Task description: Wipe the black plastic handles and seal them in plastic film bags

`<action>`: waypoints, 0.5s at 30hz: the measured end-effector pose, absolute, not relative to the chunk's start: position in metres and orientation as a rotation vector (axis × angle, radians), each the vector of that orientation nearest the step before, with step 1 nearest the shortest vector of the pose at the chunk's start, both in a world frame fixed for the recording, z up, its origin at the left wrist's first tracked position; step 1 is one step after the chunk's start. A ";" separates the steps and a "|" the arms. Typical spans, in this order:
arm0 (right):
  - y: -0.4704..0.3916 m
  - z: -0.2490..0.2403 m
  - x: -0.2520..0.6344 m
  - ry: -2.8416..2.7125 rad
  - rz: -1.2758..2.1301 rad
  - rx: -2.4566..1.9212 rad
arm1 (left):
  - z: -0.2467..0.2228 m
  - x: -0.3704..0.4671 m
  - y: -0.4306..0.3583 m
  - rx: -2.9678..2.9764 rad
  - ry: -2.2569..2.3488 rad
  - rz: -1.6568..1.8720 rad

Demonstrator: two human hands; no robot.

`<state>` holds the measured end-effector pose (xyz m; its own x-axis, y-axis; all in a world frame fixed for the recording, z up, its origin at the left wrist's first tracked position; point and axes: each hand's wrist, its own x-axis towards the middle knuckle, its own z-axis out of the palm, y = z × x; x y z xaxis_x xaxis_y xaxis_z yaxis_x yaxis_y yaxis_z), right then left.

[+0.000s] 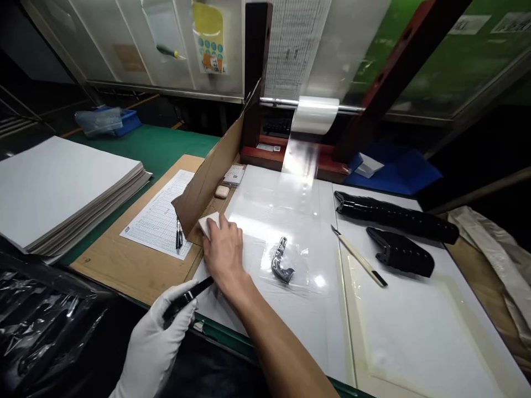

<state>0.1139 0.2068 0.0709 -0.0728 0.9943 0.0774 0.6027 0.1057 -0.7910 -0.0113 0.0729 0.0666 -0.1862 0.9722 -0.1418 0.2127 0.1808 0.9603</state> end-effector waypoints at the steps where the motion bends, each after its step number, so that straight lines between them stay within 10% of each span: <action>1: 0.190 0.068 0.128 -1.753 0.806 -1.563 | 0.065 -0.005 0.073 1.260 1.532 1.118; 15: 0.021 0.097 0.214 -1.932 0.168 -1.519 | 0.075 0.067 0.075 1.277 1.126 0.797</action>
